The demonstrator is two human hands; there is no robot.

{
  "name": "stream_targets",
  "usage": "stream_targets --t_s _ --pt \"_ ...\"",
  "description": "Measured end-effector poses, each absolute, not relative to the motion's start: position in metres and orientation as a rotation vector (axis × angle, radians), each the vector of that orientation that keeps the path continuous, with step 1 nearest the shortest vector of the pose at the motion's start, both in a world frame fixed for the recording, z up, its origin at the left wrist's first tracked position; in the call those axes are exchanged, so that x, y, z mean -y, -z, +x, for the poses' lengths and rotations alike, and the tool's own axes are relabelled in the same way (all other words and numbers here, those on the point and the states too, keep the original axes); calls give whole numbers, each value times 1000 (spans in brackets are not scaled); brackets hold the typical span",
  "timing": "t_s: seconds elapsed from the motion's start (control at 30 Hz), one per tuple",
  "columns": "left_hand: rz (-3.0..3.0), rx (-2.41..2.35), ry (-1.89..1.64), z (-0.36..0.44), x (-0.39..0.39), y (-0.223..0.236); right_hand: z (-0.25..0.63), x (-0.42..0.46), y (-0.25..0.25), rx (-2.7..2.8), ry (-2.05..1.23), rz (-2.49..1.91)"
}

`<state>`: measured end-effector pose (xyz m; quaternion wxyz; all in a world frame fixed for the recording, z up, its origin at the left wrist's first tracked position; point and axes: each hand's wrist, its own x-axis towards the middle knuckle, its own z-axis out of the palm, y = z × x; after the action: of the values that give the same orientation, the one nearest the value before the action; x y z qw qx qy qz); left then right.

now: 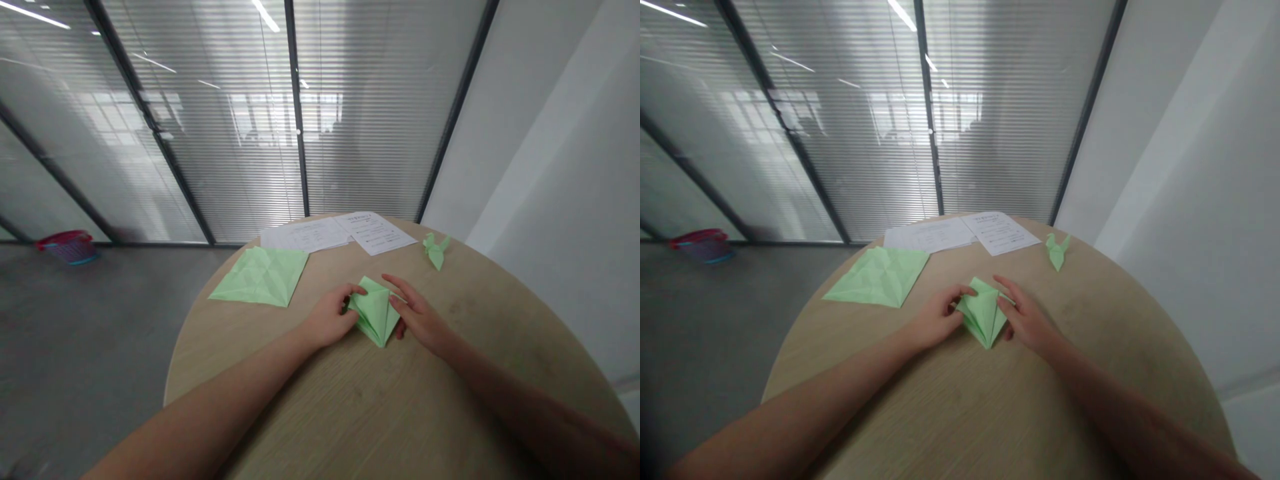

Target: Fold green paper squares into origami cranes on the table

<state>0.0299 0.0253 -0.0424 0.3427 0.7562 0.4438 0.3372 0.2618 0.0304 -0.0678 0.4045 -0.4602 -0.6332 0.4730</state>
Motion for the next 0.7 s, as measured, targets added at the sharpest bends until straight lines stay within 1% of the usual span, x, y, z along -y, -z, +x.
stream_targets --t_s 0.1,0.43,0.7 --pt "2009 -1148 -889 31 -23 41 261 -28 67 1616 -1160 -1104" --pt "2174 -1073 -929 33 -19 37 261 -26 67 1774 -876 -1103" --pt "2232 -1008 -964 33 -18 36 260 -26 67 1811 -805 -1082"
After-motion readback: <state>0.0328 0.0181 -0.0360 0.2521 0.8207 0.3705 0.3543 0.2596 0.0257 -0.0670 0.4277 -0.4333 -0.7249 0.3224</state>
